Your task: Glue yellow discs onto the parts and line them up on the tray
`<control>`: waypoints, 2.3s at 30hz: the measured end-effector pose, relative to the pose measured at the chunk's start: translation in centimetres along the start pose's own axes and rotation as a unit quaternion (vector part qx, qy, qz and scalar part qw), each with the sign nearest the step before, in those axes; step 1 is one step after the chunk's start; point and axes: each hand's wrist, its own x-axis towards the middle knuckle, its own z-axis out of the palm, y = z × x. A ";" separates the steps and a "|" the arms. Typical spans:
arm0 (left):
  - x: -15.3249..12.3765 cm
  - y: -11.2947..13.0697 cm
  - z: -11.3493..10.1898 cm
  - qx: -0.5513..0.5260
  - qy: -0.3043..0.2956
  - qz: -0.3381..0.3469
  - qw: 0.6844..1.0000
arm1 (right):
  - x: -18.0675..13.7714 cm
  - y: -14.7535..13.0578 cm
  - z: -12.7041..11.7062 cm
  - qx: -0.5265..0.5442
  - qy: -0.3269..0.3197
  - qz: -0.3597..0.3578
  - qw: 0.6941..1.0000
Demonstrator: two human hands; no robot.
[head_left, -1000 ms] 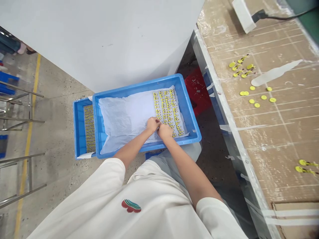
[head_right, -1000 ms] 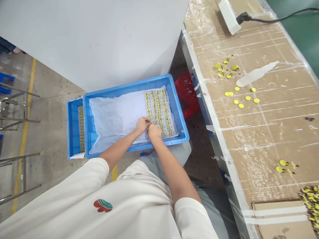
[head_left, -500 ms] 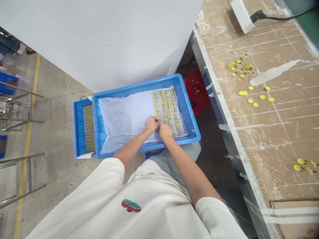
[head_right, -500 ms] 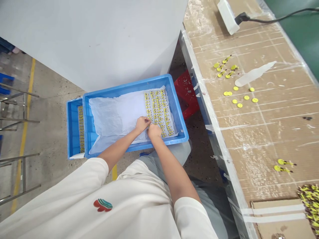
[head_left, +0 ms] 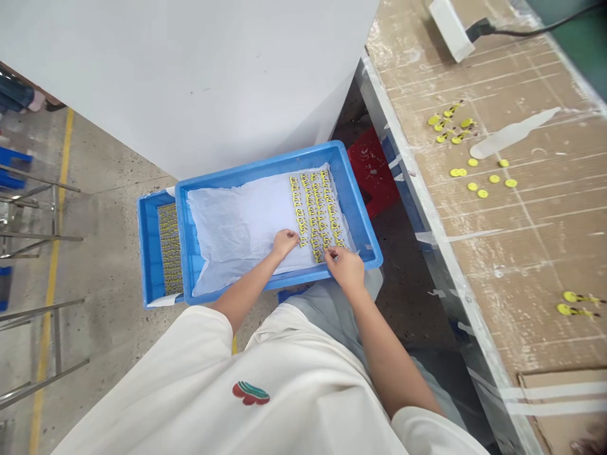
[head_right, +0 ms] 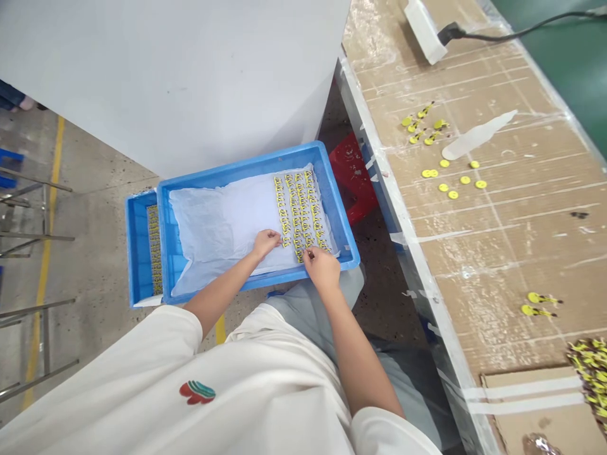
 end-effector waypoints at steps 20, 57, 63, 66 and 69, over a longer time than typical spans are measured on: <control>1.2 0.5 1.2 0.019 0.098 0.105 0.990 | -1.7 1.7 1.6 0.064 0.115 -0.070 0.989; -1.2 -0.2 1.2 0.047 0.083 0.129 0.987 | -1.6 2.3 2.2 0.081 0.149 -0.099 0.980; -1.5 0.6 1.5 0.007 0.092 0.089 0.992 | -1.4 2.0 2.2 0.103 0.151 -0.107 0.977; -1.5 1.2 1.4 -0.004 0.104 0.088 0.991 | -1.7 1.6 1.5 0.122 0.156 -0.124 0.972; -2.1 1.5 1.2 -0.017 0.108 0.102 0.989 | -3.6 2.1 -0.8 0.135 0.177 -0.139 0.965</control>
